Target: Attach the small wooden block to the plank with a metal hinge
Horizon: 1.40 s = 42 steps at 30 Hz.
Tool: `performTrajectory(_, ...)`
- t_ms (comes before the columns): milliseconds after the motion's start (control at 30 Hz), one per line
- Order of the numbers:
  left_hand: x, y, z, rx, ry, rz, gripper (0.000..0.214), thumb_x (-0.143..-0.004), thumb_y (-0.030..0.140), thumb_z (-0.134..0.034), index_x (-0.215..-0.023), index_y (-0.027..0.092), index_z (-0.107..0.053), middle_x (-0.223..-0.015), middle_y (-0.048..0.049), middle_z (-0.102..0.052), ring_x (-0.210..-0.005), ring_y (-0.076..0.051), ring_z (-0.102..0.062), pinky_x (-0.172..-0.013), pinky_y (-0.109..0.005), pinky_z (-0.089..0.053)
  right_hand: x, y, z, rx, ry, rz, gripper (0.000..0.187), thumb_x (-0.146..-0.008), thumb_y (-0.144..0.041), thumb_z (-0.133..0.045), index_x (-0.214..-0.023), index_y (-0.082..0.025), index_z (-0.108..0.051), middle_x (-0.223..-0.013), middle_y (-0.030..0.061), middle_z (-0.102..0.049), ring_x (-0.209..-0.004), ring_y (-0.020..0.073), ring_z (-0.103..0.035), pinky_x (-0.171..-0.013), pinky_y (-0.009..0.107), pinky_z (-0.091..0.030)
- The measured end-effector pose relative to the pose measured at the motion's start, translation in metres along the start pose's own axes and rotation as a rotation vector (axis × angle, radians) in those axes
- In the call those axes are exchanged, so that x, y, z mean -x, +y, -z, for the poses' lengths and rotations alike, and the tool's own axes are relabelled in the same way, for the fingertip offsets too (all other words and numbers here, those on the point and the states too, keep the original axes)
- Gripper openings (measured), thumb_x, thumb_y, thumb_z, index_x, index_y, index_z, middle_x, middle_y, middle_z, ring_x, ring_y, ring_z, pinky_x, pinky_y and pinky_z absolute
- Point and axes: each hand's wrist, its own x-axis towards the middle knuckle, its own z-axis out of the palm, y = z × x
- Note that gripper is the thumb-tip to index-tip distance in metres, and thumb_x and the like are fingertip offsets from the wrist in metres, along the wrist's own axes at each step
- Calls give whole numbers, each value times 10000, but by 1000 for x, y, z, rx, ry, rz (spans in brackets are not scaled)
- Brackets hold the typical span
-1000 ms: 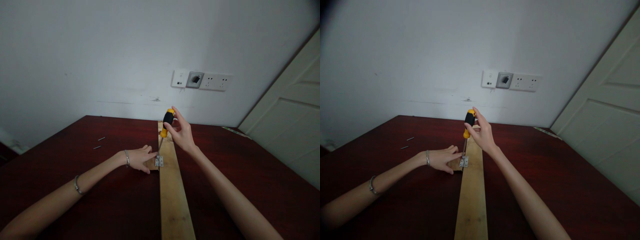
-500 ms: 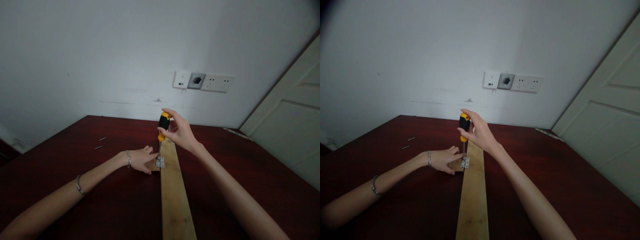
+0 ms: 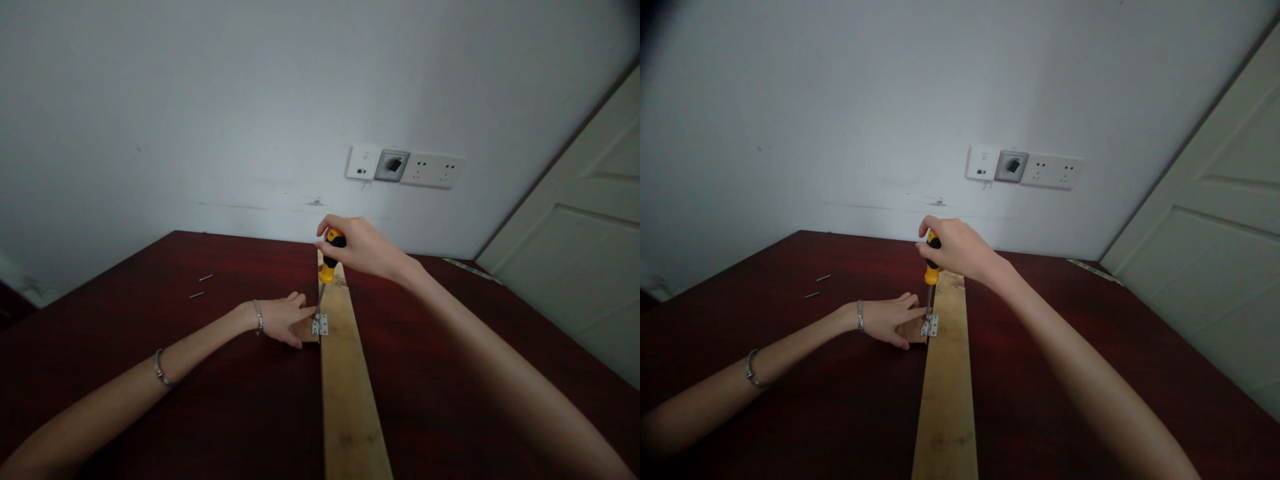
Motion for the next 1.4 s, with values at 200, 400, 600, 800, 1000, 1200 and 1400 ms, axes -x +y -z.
performTrajectory(200,-1,-1,1,6,0,-7,764,-685,506,-651,-1322,177,-388,-1062,-93,-433,-998,-266,-411,-840,-334,-397,-1,-6,6,79,-105,60,313,-778,-362,-564,-1041,-193,-581,-883,69,-638,-732,175,-549,-635,284,-366)
performTrajectory(400,-1,-2,2,16,9,-8,786,-660,509,-671,-1328,204,-391,-1031,-72,-438,-985,-257,-419,-836,-322,-392,0,-10,5,82,-113,105,418,-757,-309,-563,-1160,-202,-530,-970,79,-636,-799,197,-564,-655,293,-373)
performTrajectory(600,-1,-2,3,22,8,-4,750,-654,527,-677,-1277,180,-444,-1020,-76,-442,-981,-258,-422,-824,-318,-399,4,-11,4,87,-76,45,351,-828,-377,-481,-1111,-177,-536,-877,86,-636,-744,197,-556,-645,306,-371)
performTrajectory(800,-1,-2,2,10,16,1,773,-642,544,-680,-1287,194,-435,-1026,-73,-445,-988,-257,-420,-837,-323,-397,7,-14,3,91,-38,18,431,-777,-385,-549,-1151,-176,-502,-948,100,-637,-735,200,-555,-634,307,-365)
performTrajectory(1000,0,-1,4,12,8,8,791,-637,544,-684,-1302,202,-425,-1019,-69,-440,-989,-253,-417,-844,-317,-395,8,-15,0,73,-10,40,418,-786,-296,-509,-1190,-198,-466,-1037,97,-617,-779,192,-556,-657,297,-373)
performTrajectory(1200,-1,-3,2,11,20,3,781,-634,559,-680,-1288,208,-437,-1018,-67,-429,-987,-254,-413,-837,-319,-403,9,-13,-2,101,-16,-3,322,-815,-372,-481,-1081,-195,-523,-867,78,-626,-714,182,-540,-617,291,-359)
performTrajectory(1400,-2,-4,1,10,24,-2,786,-632,548,-697,-1271,158,-460,-1019,-88,-429,-986,-263,-423,-849,-336,-408,14,-16,-6,55,23,-9,481,-773,-362,-506,-1210,-177,-425,-1020,115,-614,-748,205,-555,-647,317,-385)
